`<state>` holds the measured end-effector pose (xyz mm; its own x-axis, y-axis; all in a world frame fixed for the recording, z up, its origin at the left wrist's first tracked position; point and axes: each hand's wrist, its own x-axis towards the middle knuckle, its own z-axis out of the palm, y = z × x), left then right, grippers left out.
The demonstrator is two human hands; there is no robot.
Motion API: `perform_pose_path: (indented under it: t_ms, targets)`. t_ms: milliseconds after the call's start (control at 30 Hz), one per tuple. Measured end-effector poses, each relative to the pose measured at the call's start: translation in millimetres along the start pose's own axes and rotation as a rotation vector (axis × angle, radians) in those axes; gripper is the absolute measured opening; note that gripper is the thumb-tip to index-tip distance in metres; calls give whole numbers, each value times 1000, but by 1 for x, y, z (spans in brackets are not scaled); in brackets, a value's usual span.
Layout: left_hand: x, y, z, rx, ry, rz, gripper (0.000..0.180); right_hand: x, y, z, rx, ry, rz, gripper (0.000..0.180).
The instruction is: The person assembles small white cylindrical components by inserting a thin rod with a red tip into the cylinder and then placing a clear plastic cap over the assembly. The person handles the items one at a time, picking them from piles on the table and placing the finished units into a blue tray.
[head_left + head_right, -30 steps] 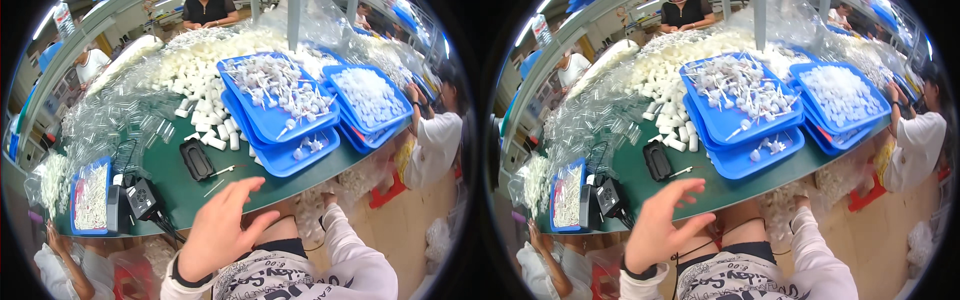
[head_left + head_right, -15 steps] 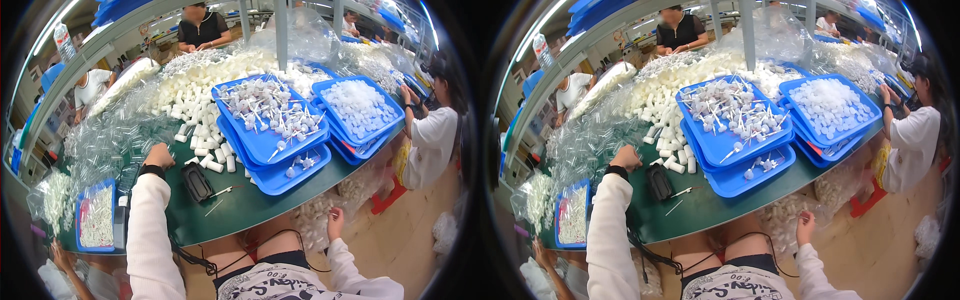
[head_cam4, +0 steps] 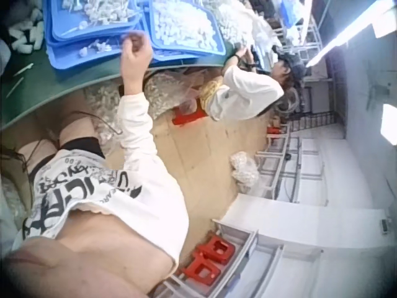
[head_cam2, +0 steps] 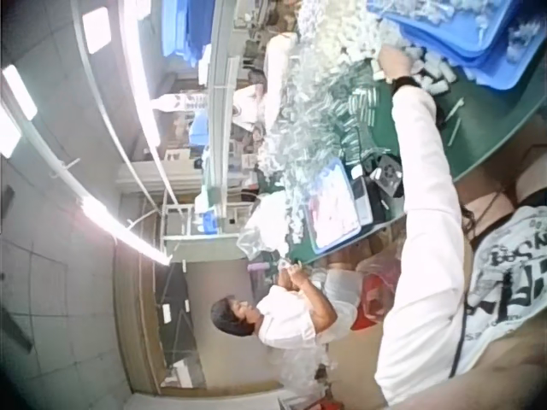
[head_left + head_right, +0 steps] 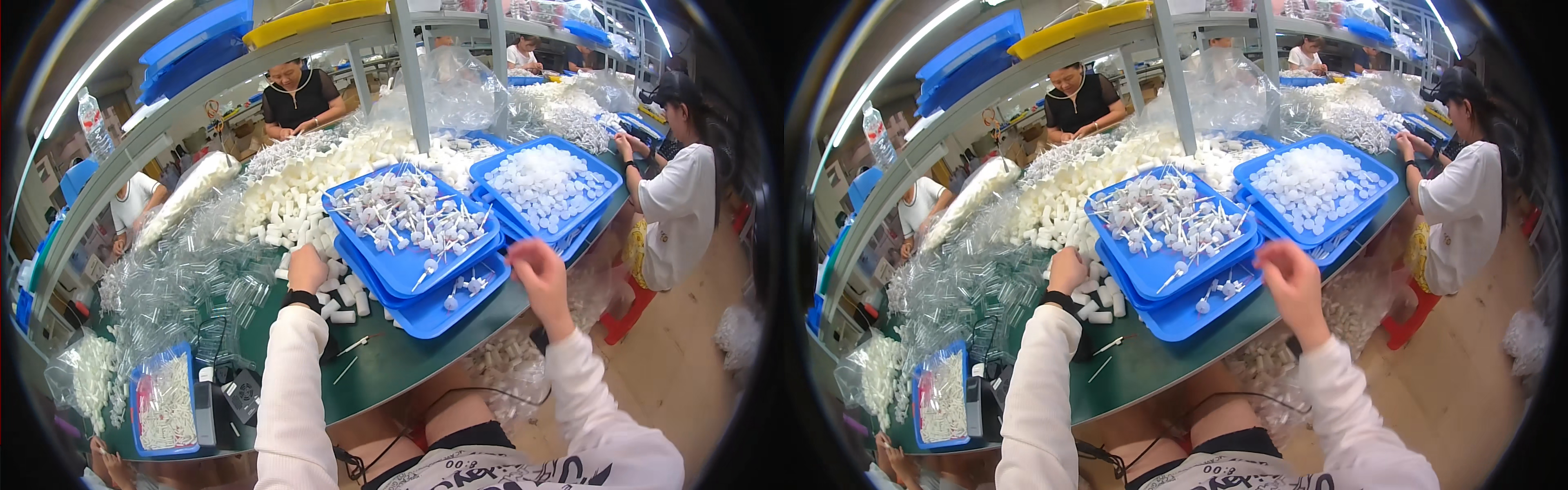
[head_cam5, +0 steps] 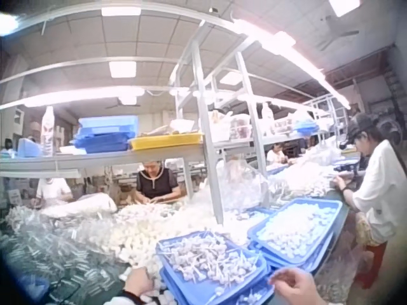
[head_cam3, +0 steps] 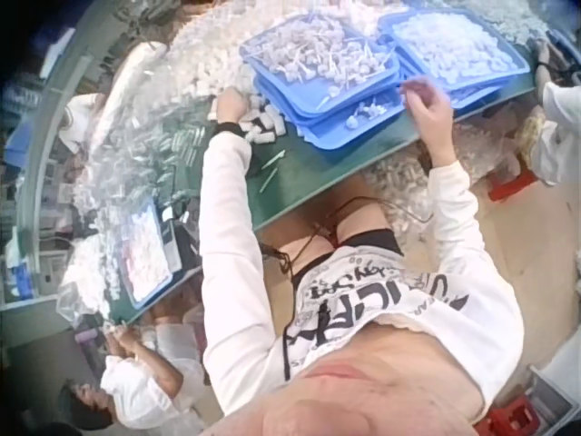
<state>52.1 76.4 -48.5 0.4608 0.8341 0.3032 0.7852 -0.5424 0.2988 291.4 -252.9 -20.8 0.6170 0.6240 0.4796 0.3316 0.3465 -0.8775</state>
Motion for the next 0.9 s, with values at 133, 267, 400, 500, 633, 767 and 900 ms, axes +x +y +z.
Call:
perform_pose_path:
  t_ms: [133,267,400,500,633,767,900]
  targets:
    - [-11,7,-49,-95,323,11,11,79,-20,45,-371,-112,-206,18]
    - [-45,46,-124,-198,379,37,18,132,22,65,-974,-321,-179,28]
    - [-125,102,-183,-396,244,-21,22,144,34,66,-1042,-495,-177,27]
    - [-188,126,-193,-832,140,-18,19,141,29,57,-985,-477,-278,22]
    - [-236,136,-183,-823,12,93,24,138,35,47,-807,-375,-413,16]
    - [-249,137,-139,-1221,-17,22,28,138,24,54,-523,-17,-472,15]
    - [-255,126,-102,-1691,57,-171,31,97,-18,77,-12,-26,-482,12]
